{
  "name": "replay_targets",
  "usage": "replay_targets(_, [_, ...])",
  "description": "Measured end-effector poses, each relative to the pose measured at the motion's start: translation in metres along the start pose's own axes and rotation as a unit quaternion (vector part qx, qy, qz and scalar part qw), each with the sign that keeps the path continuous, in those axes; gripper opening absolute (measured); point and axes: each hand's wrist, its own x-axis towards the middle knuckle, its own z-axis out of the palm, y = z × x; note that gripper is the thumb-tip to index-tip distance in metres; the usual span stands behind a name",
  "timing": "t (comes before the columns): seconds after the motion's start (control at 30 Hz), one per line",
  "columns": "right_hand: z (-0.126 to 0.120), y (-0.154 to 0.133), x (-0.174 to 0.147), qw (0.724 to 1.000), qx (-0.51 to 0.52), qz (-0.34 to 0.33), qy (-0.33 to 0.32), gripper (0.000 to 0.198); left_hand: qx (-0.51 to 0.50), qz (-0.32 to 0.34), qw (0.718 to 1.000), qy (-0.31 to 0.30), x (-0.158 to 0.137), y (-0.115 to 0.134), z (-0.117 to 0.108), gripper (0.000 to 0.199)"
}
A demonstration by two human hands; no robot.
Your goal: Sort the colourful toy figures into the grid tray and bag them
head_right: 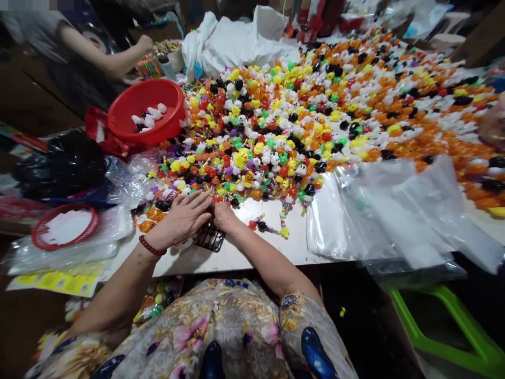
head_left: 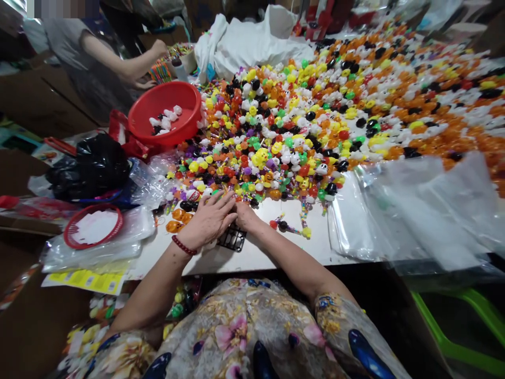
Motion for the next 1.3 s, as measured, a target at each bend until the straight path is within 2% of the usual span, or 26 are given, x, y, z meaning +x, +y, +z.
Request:
replay_targets(0.27, [0.006, 0.006, -0.008, 0.998, -0.057, -0.027, -0.01, 0.02, -0.015, 0.044, 0.998, 0.038, -0.007, -0.003, 0.001, 0.042])
replay_targets(0.43, [-0.003, -0.002, -0.008, 0.997, -0.076, -0.025, -0.015, 0.019, -0.002, 0.038, 0.999, 0.035, -0.003, -0.004, 0.004, 0.043])
replay_targets(0.5, [-0.016, -0.004, -0.009, 0.995, -0.094, -0.032, -0.004, 0.024, 0.003, 0.023, 0.998, 0.057, -0.006, -0.002, -0.001, 0.044])
replay_targets(0.57, [-0.037, -0.002, -0.01, 0.99, -0.128, -0.03, 0.043, 0.028, -0.007, 0.015, 0.995, 0.098, -0.015, 0.005, -0.009, 0.045])
replay_targets(0.63, [-0.065, 0.003, -0.009, 0.974, -0.191, 0.006, 0.118, 0.033, -0.044, 0.038, 0.989, 0.138, -0.032, 0.018, -0.016, 0.045])
replay_targets(0.7, [-0.097, 0.009, -0.004, 0.941, -0.271, 0.074, 0.187, 0.039, -0.108, 0.097, 0.978, 0.147, -0.054, 0.034, -0.018, 0.045])
replay_targets(0.77, [-0.125, 0.013, 0.003, 0.902, -0.345, 0.149, 0.212, 0.04, -0.176, 0.155, 0.965, 0.119, -0.075, 0.049, -0.009, 0.042])
replay_targets(0.83, [-0.143, 0.015, 0.013, 0.875, -0.4, 0.194, 0.191, 0.034, -0.215, 0.177, 0.957, 0.08, -0.092, 0.059, 0.012, 0.036])
replay_targets(0.93, [-0.153, 0.013, 0.027, 0.861, -0.441, 0.21, 0.142, 0.026, -0.187, 0.131, 0.971, 0.071, -0.11, 0.063, 0.053, 0.035])
replay_targets(1.03, [-0.155, 0.007, 0.038, 0.878, -0.41, 0.201, 0.144, 0.019, -0.126, 0.041, 0.986, 0.096, -0.12, 0.059, 0.086, 0.04])
replay_targets(1.17, [-0.157, -0.006, 0.035, 0.906, -0.331, 0.189, 0.184, 0.015, -0.111, -0.029, 0.989, 0.095, -0.121, 0.055, 0.105, 0.045])
replay_targets(1.23, [-0.148, -0.011, 0.021, 0.912, -0.308, 0.19, 0.194, 0.019, -0.114, -0.036, 0.989, 0.091, -0.118, 0.057, 0.11, 0.046])
replay_targets(1.3, [-0.125, -0.016, -0.002, 0.929, -0.251, 0.186, 0.196, 0.02, -0.115, -0.042, 0.988, 0.094, -0.114, 0.06, 0.114, 0.045])
